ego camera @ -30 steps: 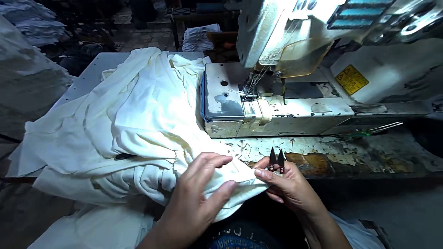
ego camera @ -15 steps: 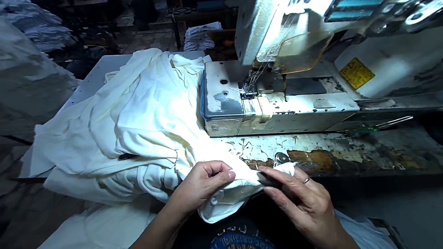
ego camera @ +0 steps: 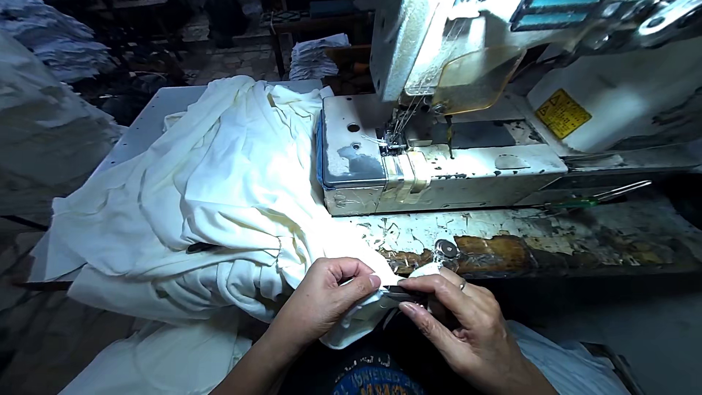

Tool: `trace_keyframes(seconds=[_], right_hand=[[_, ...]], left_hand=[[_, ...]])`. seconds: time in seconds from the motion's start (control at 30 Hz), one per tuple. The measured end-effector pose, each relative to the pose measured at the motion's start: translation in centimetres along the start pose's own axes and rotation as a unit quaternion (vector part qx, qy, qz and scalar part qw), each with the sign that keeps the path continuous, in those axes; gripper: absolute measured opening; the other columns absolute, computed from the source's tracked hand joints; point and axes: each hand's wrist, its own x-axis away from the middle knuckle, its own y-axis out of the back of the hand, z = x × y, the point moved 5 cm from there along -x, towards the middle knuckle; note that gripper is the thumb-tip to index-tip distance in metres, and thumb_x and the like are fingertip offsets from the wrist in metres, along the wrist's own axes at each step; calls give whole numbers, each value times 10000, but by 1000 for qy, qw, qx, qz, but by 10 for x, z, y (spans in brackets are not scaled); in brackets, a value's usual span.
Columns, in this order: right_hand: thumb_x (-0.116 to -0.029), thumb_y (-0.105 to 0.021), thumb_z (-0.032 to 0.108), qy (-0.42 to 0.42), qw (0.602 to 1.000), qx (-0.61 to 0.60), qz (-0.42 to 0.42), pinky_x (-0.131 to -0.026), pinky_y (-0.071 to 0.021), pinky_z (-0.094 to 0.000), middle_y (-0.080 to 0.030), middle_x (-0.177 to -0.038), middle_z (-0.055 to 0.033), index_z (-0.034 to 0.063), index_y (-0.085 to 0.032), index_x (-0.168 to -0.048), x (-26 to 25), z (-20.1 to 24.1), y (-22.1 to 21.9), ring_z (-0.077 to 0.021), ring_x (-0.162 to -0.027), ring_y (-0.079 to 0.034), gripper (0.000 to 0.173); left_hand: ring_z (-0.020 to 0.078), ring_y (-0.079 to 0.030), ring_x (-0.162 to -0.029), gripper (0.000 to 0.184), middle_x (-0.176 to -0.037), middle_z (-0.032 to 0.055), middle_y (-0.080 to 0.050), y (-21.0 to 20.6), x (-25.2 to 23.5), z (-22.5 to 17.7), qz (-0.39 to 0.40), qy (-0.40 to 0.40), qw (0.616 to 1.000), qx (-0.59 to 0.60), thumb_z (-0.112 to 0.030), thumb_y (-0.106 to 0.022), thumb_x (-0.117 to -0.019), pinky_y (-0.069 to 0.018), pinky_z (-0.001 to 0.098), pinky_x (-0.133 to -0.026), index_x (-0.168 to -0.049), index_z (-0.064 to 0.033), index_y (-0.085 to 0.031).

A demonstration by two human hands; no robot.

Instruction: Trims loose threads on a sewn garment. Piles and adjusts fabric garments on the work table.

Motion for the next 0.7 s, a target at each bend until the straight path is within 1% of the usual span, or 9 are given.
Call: trace_keyframes(seconds=[0.1, 0.17, 0.23, 0.3, 0.37, 0.4, 0.5, 0.6, 0.7], right_hand=[[-1024, -608, 292, 24, 996, -85, -22, -658, -447, -98, -635, -830, -23, 74, -684, -1031, 0, 5, 1, 6, -724, -563, 231], [-1028, -626, 284, 16, 976, -216, -19, -755, -507, -89, -668, -949, 30, 117, -664, -1086, 3, 12, 10, 44, -846, -619, 180], [-1027, -627, 311, -27, 952, -306, -13, -826, -519, -92, -691, -1070, 114, 187, -680, -1166, 6, 15, 17, 75, -957, -633, 194], [-1026, -608, 378, -67, 950, -305, -11, -868, -503, -86, -658, -1162, 178, 239, -631, -1252, 9, 8, 14, 106, -1024, -602, 266], [-1013, -628, 365, -87, 963, -256, -21, -926, -488, -98, -633, -1204, 148, 213, -598, -1296, 13, 1, 5, 98, -1079, -577, 322], [-1013, -636, 320, -87, 970, -224, -34, -920, -499, -100, -646, -1177, 94, 167, -616, -1270, 15, 1, 2, 79, -1060, -594, 300], [-996, -649, 254, -67, 989, -108, -71, -773, -468, -49, -651, -988, -12, 71, -672, -1119, 11, 5, -5, 68, -866, -581, 222], [-933, -688, 211, -48, 992, -38, -107, -645, -419, -45, -631, -820, -31, 44, -716, -982, 3, 6, -12, 49, -699, -528, 177], [-876, -673, 143, -43, 991, -56, -116, -619, -411, -47, -615, -761, -28, 34, -705, -898, -1, 7, -17, 44, -667, -521, 116]], left_hand=[[-61, -566, -603, 207, -662, -123, -608, 0, -1, 2, 18, -4, 999, 28, -105, -580, -980, -468, 119, -577, -817, -129, -706], [-63, -568, -606, 220, -663, -127, -609, 2, 0, 3, 23, -6, 999, 40, -101, -570, -989, -472, 119, -580, -814, -137, -699], [-57, -583, -608, 222, -667, -122, -624, 3, 0, 5, 17, 5, 998, 59, -92, -569, -985, -484, 126, -585, -812, -141, -699], [-46, -600, -619, 221, -678, -114, -638, 4, -1, 6, 13, 15, 996, 81, -94, -565, -985, -502, 136, -600, -820, -145, -702], [-33, -614, -628, 192, -689, -101, -650, 3, -2, 5, 15, 18, 994, 106, -116, -593, -980, -514, 142, -606, -831, -141, -712], [-27, -623, -634, 177, -697, -91, -661, 2, -2, 5, 17, 20, 993, 117, -120, -610, -976, -522, 146, -613, -835, -137, -716], [-14, -634, -644, 172, -708, -74, -670, -1, -1, 5, 16, 28, 991, 130, -104, -604, -973, -531, 156, -625, -846, -126, -717], [-11, -640, -648, 181, -712, -69, -679, -3, -1, 4, 11, 35, 992, 122, -90, -591, -974, -536, 159, -632, -849, -121, -718], [-24, -626, -642, 171, -706, -82, -668, -3, 1, 4, 16, 22, 996, 89, -99, -604, -973, -523, 151, -623, -847, -122, -719]])
